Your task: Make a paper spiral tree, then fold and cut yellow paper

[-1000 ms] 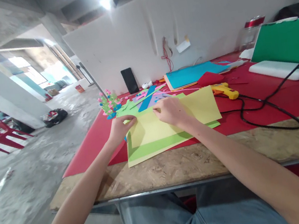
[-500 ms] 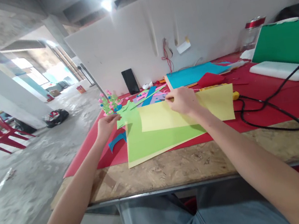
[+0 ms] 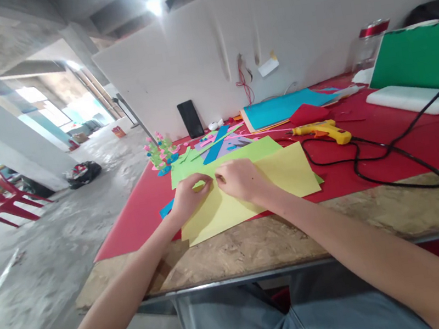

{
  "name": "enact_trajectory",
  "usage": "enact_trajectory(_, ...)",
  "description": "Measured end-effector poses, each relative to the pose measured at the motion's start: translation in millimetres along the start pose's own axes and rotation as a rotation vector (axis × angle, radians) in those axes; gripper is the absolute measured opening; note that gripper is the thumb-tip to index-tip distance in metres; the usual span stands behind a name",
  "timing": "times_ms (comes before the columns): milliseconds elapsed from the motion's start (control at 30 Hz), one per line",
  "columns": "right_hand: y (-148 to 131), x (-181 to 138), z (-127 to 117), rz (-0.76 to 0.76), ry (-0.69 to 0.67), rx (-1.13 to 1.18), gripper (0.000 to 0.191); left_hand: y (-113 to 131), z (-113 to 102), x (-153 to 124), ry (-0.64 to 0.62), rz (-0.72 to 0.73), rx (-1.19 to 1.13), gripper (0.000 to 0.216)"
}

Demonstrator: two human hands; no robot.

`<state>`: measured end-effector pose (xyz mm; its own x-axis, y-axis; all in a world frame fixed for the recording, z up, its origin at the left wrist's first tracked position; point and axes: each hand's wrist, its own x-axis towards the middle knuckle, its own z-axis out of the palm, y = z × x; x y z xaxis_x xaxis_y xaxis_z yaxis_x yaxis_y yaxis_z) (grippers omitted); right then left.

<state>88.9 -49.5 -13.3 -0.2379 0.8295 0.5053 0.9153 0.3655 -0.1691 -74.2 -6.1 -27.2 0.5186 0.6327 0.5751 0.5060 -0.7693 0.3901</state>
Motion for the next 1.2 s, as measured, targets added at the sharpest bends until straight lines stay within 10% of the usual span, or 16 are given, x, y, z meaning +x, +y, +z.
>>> enact_trajectory(867,34.1,8.5,-16.6,0.017,0.125,-0.067,0.018,-57.8,-25.1,11.3,0.058,-0.225,0.004,0.014)
enact_trajectory(1200,57.2,10.3,-26.5,0.158,0.171,0.259,0.017,-49.0,-31.4,14.4,0.019,-0.399,-0.444,0.046)
